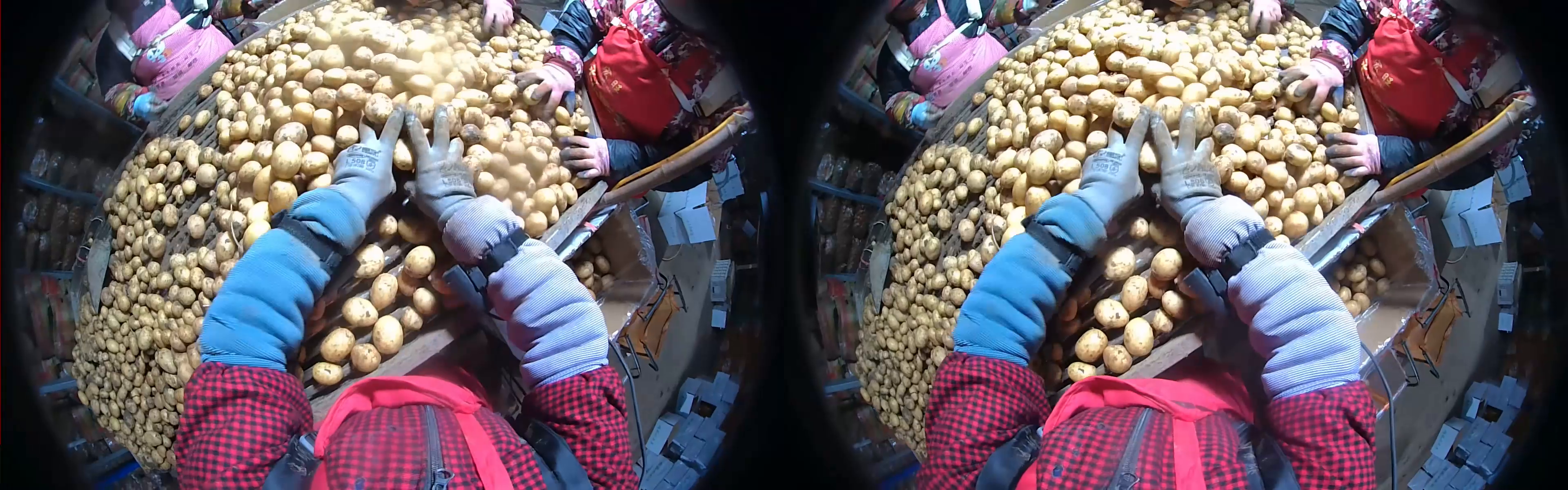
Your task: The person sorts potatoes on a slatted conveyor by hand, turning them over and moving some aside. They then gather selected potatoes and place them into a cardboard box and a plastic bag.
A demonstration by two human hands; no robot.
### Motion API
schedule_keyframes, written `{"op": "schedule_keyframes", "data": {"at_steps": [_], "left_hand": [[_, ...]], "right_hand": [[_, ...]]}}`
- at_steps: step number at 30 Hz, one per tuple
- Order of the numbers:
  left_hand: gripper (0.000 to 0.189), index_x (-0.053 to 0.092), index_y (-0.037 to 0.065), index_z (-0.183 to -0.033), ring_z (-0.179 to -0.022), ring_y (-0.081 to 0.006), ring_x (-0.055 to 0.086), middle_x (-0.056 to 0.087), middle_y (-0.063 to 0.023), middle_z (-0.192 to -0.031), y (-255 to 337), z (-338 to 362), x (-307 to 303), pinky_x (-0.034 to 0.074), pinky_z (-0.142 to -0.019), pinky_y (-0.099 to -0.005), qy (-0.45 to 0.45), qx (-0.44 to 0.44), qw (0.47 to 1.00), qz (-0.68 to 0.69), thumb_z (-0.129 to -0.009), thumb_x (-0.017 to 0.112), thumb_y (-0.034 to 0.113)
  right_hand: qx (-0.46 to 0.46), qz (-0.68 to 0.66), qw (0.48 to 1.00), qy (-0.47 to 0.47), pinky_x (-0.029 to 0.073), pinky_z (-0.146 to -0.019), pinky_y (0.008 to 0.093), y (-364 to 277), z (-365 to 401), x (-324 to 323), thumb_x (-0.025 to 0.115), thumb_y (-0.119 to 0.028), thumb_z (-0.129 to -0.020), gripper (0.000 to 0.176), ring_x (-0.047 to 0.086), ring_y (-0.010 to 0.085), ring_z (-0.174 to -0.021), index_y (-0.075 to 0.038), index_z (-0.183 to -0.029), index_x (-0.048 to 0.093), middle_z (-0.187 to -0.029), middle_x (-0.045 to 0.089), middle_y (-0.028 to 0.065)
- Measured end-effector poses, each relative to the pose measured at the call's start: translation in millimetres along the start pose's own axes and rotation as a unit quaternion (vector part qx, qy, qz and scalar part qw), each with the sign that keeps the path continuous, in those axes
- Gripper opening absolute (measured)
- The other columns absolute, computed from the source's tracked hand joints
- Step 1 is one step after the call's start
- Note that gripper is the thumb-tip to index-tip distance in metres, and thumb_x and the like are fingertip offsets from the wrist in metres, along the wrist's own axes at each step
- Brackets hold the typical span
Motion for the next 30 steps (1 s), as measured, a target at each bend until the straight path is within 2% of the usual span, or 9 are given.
{"op": "schedule_keyframes", "data": {"at_steps": [3, 9, 13, 14, 17, 20, 24, 26, 30], "left_hand": [[0.113, 0.008, 0.038, -0.169, -0.121, -0.0507, 0.066, 0.03, -0.0355, -0.163, 8, -28, 3, 0.055, -0.102, -0.0573, 0.015, -0.015, 0.999, -0.024, -0.082, 0.075, 0.014], [0.11, 0.009, 0.035, -0.17, -0.123, -0.0389, 0.067, 0.061, -0.0277, -0.139, 19, -89, 3, 0.054, -0.103, -0.0505, -0.057, -0.009, 0.998, -0.037, -0.084, 0.075, 0.016], [0.109, 0.011, 0.034, -0.169, -0.128, -0.0394, 0.065, 0.057, -0.0264, -0.145, 26, -109, 2, 0.053, -0.106, -0.0512, -0.018, -0.025, 0.998, -0.048, -0.085, 0.078, 0.021], [0.109, 0.011, 0.035, -0.169, -0.128, -0.0393, 0.065, 0.058, -0.0262, -0.145, 27, -112, 1, 0.053, -0.106, -0.0521, -0.006, -0.018, 0.999, -0.036, -0.085, 0.079, 0.021], [0.106, 0.007, 0.036, -0.17, -0.125, -0.0387, 0.067, 0.063, -0.0266, -0.138, 22, -128, 6, 0.055, -0.103, -0.0527, -0.01, -0.03, 0.997, -0.066, -0.089, 0.072, 0.017], [0.103, 0.001, 0.037, -0.17, -0.125, -0.0412, 0.067, 0.06, -0.0265, -0.142, 15, -138, 19, 0.054, -0.101, -0.0591, 0.007, -0.033, 0.996, -0.077, -0.093, 0.067, 0.016], [0.103, -0.001, 0.042, -0.169, -0.127, -0.0415, 0.065, 0.058, -0.0261, -0.143, 9, -143, 24, 0.052, -0.101, -0.0623, 0.012, -0.037, 0.998, -0.054, -0.095, 0.069, 0.026], [0.103, -0.002, 0.04, -0.169, -0.125, -0.0425, 0.065, 0.057, -0.0276, -0.142, 14, -136, 20, 0.053, -0.101, -0.0601, 0.015, -0.026, 0.998, -0.055, -0.095, 0.069, 0.026], [0.106, -0.003, 0.04, -0.169, -0.126, -0.0435, 0.065, 0.056, -0.0282, -0.143, 13, -136, 18, 0.053, -0.102, -0.0584, 0.029, -0.027, 0.997, -0.06, -0.094, 0.071, 0.028]], "right_hand": [[0.01, 0.007, 1.0, 0.0, 0.055, -0.101, 0.0597, 18, -24, 0, 0.087, -0.018, -0.074, 0.11, 0.047, 0.0601, -0.129, -0.032, -0.165, 0.027, -0.171, 0.012, 0.0245], [0.046, -0.01, 0.999, 0.027, 0.056, -0.1, 0.0583, 50, -61, -2, 0.091, -0.022, -0.073, 0.111, 0.048, 0.0597, -0.13, -0.032, -0.164, 0.029, -0.171, 0.013, 0.0238], [0.071, 0.012, 0.997, 0.033, 0.054, -0.103, 0.0584, 57, -80, -4, 0.091, -0.024, -0.07, 0.111, 0.042, 0.0579, -0.135, -0.033, -0.163, 0.031, -0.17, 0.017, 0.0224], [0.059, 0.065, 0.994, 0.059, 0.055, -0.1, 0.0547, 55, -79, -6, 0.086, -0.026, -0.076, 0.109, 0.05, 0.0516, -0.126, -0.029, -0.165, 0.025, -0.167, 0.017, 0.025], [0.005, 0.015, 0.997, 0.077, 0.049, -0.107, 0.0555, 54, -67, 5, 0.084, -0.033, -0.08, 0.108, 0.046, 0.0488, -0.126, -0.015, -0.167, 0.022, -0.16, 0.027, 0.0286], [-0.031, 0.029, 0.996, 0.074, 0.037, -0.117, 0.0573, 50, -46, 23, 0.08, -0.042, -0.082, 0.111, 0.037, 0.049, -0.14, -0.004, -0.166, 0.018, -0.159, 0.031, 0.0305], [-0.066, -0.094, 0.993, 0.017, 0.04, -0.118, 0.0523, 49, 2, -3, 0.077, -0.035, -0.087, 0.089, 0.044, 0.0446, -0.141, -0.003, -0.159, 0.037, -0.155, 0.043, 0.0264], [-0.129, -0.101, 0.982, 0.094, 0.042, -0.118, 0.0509, 36, 47, -32, 0.075, -0.024, -0.091, 0.067, 0.048, 0.0458, -0.139, -0.008, -0.151, 0.051, -0.152, 0.05, 0.0249], [-0.109, -0.173, 0.972, 0.114, 0.045, -0.113, 0.0517, 41, 136, -61, 0.073, -0.019, -0.092, 0.056, 0.057, 0.0464, -0.13, -0.003, -0.143, 0.059, -0.143, 0.059, 0.024]]}}
Point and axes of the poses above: each hand's wrist, its own z-axis away from the middle knuckle, its own x-axis out of the palm, y = z × x, the point moved 10 cm from there along -z, towards the middle knuckle
